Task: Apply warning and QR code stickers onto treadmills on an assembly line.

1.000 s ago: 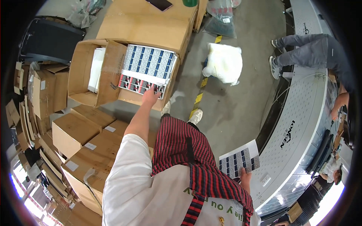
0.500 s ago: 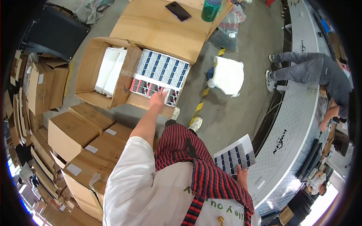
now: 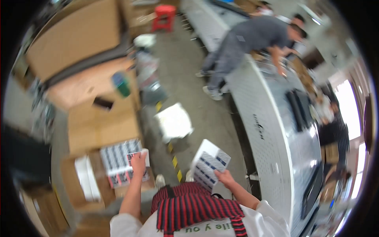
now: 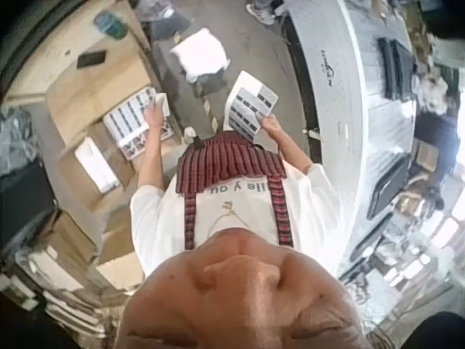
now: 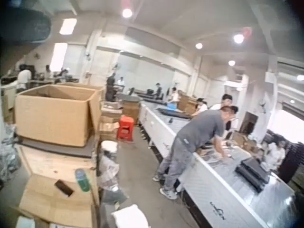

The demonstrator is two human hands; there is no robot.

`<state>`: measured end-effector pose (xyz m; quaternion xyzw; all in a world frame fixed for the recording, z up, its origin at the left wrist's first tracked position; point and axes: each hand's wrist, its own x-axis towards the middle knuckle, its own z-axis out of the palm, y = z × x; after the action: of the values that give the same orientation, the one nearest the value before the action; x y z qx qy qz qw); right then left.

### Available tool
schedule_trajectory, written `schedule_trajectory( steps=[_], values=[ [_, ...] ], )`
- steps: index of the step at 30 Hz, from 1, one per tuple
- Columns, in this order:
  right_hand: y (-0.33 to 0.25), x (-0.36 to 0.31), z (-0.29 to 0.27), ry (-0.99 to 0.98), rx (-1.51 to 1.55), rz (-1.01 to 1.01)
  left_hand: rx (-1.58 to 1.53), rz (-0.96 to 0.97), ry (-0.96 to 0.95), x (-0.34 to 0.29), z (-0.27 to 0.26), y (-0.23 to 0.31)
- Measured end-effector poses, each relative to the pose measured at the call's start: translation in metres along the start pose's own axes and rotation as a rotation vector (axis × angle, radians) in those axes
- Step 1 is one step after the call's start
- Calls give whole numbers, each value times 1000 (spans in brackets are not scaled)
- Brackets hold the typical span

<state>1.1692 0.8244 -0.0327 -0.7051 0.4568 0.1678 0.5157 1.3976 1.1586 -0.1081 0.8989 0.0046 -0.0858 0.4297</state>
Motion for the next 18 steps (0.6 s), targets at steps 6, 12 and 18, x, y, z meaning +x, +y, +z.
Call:
schedule_trajectory(
  steps=[6, 12, 18],
  values=[
    [-33, -27, -29, -157, 1038, -199, -79, 922, -826, -82, 93, 215],
    [32, -50, -123, 175, 1029, -489, -233, 1565, -1022, -167, 198, 299],
    [86, -70, -237, 699, 1112, -589, -291, 1632, -1213, -204, 281, 415]
  ],
)
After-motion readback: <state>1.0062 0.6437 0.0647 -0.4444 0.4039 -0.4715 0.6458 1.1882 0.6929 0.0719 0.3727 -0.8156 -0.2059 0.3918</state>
